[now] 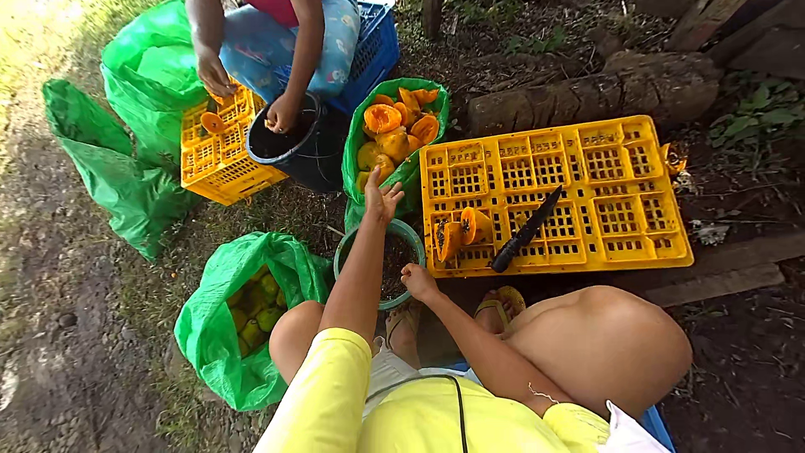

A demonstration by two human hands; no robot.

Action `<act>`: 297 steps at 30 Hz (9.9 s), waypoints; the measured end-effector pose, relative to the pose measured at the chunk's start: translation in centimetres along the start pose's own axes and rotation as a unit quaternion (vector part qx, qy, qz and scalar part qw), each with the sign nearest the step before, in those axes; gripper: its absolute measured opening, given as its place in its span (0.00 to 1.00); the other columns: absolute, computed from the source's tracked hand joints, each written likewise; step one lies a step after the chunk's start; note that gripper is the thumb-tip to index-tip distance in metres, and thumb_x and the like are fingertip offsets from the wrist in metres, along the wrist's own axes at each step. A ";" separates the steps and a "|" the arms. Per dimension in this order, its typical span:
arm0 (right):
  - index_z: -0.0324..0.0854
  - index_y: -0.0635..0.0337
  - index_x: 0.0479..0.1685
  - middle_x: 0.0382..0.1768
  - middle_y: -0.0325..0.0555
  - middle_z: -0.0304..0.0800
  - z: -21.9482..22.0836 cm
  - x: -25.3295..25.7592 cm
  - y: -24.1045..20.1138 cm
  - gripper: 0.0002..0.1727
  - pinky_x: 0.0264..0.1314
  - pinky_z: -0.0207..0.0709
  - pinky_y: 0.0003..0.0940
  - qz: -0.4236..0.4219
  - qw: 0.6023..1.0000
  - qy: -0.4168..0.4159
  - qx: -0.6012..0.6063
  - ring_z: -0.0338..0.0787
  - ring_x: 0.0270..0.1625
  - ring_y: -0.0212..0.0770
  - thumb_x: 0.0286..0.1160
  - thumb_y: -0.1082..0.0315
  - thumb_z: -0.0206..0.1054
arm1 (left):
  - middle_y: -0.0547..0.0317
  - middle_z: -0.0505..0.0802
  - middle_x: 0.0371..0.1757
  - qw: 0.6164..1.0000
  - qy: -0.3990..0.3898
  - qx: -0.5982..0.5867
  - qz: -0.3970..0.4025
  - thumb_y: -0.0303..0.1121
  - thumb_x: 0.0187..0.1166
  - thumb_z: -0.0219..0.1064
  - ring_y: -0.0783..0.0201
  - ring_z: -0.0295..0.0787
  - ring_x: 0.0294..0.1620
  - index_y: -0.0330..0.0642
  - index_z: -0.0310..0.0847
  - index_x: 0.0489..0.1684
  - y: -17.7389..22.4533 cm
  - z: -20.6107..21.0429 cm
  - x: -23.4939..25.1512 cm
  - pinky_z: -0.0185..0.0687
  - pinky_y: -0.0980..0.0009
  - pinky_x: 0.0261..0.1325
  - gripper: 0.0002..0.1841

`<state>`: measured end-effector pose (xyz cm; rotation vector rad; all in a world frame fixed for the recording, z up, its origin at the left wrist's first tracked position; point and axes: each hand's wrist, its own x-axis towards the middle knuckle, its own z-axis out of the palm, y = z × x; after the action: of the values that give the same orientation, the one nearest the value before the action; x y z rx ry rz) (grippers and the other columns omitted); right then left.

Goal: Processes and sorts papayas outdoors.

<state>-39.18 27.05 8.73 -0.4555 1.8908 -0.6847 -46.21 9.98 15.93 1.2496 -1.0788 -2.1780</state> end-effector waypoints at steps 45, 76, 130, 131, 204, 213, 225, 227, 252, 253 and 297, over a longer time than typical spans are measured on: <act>0.77 0.71 0.73 0.70 0.71 0.81 -7.7 2.0 -1.9 0.33 0.80 0.67 0.62 -0.039 0.970 0.200 0.132 0.79 0.76 0.63 0.93 0.46 0.52 | 0.36 0.82 0.64 0.980 0.069 -0.054 -0.178 0.58 0.94 0.39 0.44 0.83 0.55 0.40 0.70 0.73 -11.6 -5.8 -10.2 0.82 0.47 0.54 0.31; 0.72 0.71 0.77 0.71 0.72 0.79 0.9 -6.0 -7.8 0.45 0.73 0.74 0.66 -0.142 0.979 0.146 0.028 0.81 0.73 0.68 0.71 0.44 0.78 | 0.58 0.89 0.65 0.967 -0.226 -0.112 0.046 0.51 0.53 0.78 0.65 0.91 0.54 0.55 0.66 0.84 -5.8 -16.7 -10.8 0.91 0.63 0.50 0.48; 0.80 0.70 0.69 0.66 0.68 0.85 1.1 -1.9 -6.6 0.20 0.78 0.71 0.60 -0.149 0.982 0.106 0.057 0.83 0.73 0.63 0.84 0.69 0.65 | 0.48 0.84 0.71 0.993 -0.077 0.060 0.073 0.42 0.80 0.51 0.59 0.83 0.65 0.44 0.66 0.84 -5.5 -16.9 -11.3 0.82 0.59 0.65 0.30; 0.79 0.70 0.70 0.67 0.69 0.84 1.2 -1.9 -6.6 0.22 0.77 0.71 0.60 -0.156 0.980 0.103 0.063 0.82 0.73 0.63 0.83 0.65 0.68 | 0.49 0.85 0.68 0.994 -0.066 0.048 0.069 0.42 0.82 0.49 0.60 0.84 0.62 0.43 0.67 0.82 -5.5 -16.8 -11.3 0.83 0.60 0.63 0.28; 0.83 0.68 0.61 0.58 0.64 0.88 1.7 -1.8 -4.7 0.13 0.63 0.79 0.58 -0.168 0.956 0.139 0.197 0.88 0.59 0.58 0.83 0.75 0.62 | 0.55 0.89 0.65 0.992 -0.056 0.089 0.068 0.52 0.79 0.58 0.60 0.88 0.58 0.58 0.72 0.81 -5.9 -16.6 -13.1 0.86 0.58 0.58 0.29; 0.83 0.69 0.64 0.64 0.71 0.83 1.6 -2.3 -5.2 0.18 0.70 0.74 0.67 -0.189 0.976 0.090 0.060 0.83 0.68 0.68 0.89 0.63 0.63 | 0.51 0.85 0.73 0.974 -0.077 0.181 0.112 0.43 0.74 0.61 0.57 0.86 0.60 0.57 0.73 0.83 -5.4 -17.1 -13.2 0.84 0.57 0.57 0.32; 0.78 0.65 0.71 0.68 0.67 0.83 1.6 -2.8 -5.3 0.25 0.71 0.75 0.66 -0.206 0.967 0.102 0.106 0.84 0.70 0.65 0.84 0.57 0.69 | 0.51 0.85 0.73 0.976 -0.057 0.178 0.111 0.44 0.73 0.61 0.57 0.86 0.61 0.58 0.73 0.83 -5.5 -17.1 -13.2 0.84 0.56 0.57 0.32; 0.80 0.69 0.69 0.67 0.70 0.82 1.8 -2.3 -5.2 0.22 0.70 0.75 0.69 -0.222 0.967 0.121 0.013 0.83 0.69 0.69 0.89 0.60 0.64 | 0.50 0.85 0.73 0.973 -0.060 0.189 0.118 0.44 0.73 0.61 0.56 0.86 0.61 0.57 0.74 0.83 -5.5 -17.0 -13.3 0.84 0.55 0.57 0.32; 0.82 0.65 0.67 0.63 0.64 0.88 0.4 -2.7 -5.6 0.18 0.69 0.76 0.66 -0.203 0.973 0.068 0.083 0.87 0.65 0.62 0.91 0.61 0.61 | 0.53 0.86 0.71 0.974 -0.103 0.159 0.126 0.42 0.70 0.61 0.59 0.87 0.59 0.58 0.72 0.84 -4.8 -17.3 -12.9 0.85 0.60 0.56 0.33; 0.83 0.65 0.65 0.63 0.65 0.87 0.4 -2.4 -5.5 0.18 0.69 0.76 0.66 -0.208 0.973 0.071 0.068 0.87 0.65 0.63 0.90 0.60 0.62 | 0.52 0.87 0.70 0.975 -0.104 0.154 0.123 0.41 0.69 0.61 0.60 0.87 0.58 0.58 0.73 0.83 -4.8 -17.2 -12.8 0.85 0.60 0.55 0.34; 0.77 0.73 0.68 0.61 0.67 0.86 1.1 -0.8 -4.8 0.30 0.69 0.81 0.52 -0.141 0.981 -0.031 0.133 0.89 0.61 0.55 0.81 0.55 0.73 | 0.45 0.87 0.67 0.969 -0.080 0.173 0.155 0.32 0.65 0.61 0.62 0.87 0.59 0.36 0.74 0.77 -5.7 -16.1 -11.2 0.84 0.64 0.60 0.32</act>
<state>-37.86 23.56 12.08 -0.5694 1.6601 -1.0834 -26.50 14.15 12.71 0.9642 -1.6553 -1.9299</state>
